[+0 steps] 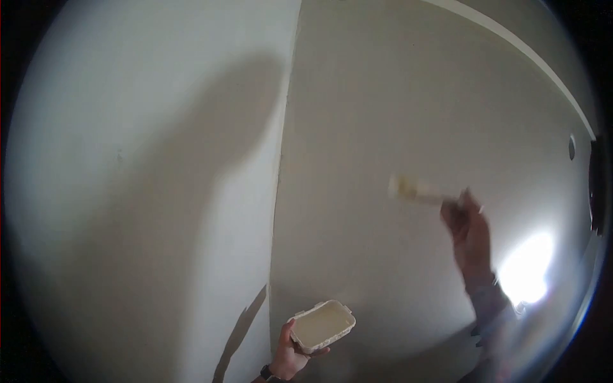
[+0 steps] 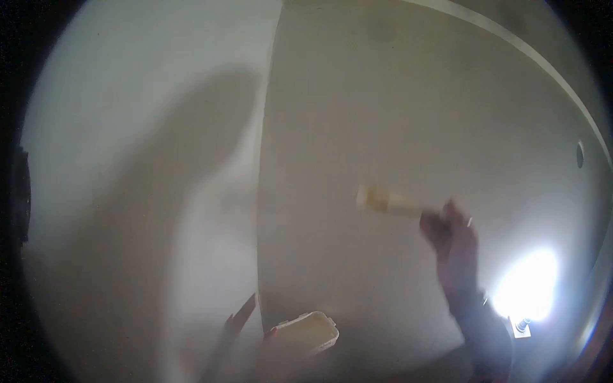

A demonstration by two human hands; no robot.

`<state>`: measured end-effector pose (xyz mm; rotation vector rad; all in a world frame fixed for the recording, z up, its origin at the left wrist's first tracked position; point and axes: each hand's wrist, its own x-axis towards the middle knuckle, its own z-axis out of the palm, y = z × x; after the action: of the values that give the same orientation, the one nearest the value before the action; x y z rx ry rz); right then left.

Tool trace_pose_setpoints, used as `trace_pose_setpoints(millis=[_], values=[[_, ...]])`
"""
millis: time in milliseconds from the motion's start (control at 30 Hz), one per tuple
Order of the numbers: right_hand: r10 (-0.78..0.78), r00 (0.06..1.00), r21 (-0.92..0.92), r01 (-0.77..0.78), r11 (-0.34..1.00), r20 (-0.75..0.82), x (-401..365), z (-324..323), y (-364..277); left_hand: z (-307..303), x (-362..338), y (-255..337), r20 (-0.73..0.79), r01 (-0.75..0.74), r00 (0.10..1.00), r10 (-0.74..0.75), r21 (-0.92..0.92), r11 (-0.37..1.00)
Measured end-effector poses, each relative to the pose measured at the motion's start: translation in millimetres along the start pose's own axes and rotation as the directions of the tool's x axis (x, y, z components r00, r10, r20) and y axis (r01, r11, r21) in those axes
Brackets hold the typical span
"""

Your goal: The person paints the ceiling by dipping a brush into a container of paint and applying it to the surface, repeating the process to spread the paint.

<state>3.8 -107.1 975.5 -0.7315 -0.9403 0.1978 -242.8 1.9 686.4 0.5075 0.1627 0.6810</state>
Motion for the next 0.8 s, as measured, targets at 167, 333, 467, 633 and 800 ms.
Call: trace_pose_setpoints(millis=[167,333,467,633,800], values=[[-0.450,0.869,-0.020,0.464,0.886,0.207,123.7,84.4,-119.4,35.5,-7.3,-2.9,-0.044,-0.130,0.991,0.130,0.009,0.991],[-0.748,0.621,-0.236,0.783,0.576,0.235,202.4,146.3,-197.4,51.0,-11.5,-2.6,-0.041,-0.157,0.987,0.156,-0.031,0.987],[-0.733,0.121,-0.154,0.988,0.023,0.669,192.5,168.6,-218.0,53.2,-8.9,-2.9,-0.079,-0.144,0.987,0.139,-0.060,0.988],[-0.266,0.092,-0.166,0.947,-0.275,0.960,181.1,155.7,-202.2,55.5,-8.7,-5.9,-0.108,-0.205,0.973,0.206,0.015,0.979],[0.005,0.154,-0.152,0.980,-0.125,0.988,145.4,134.4,-200.9,57.5,-7.3,-4.2,-0.102,-0.220,0.970,0.223,0.037,0.975]])
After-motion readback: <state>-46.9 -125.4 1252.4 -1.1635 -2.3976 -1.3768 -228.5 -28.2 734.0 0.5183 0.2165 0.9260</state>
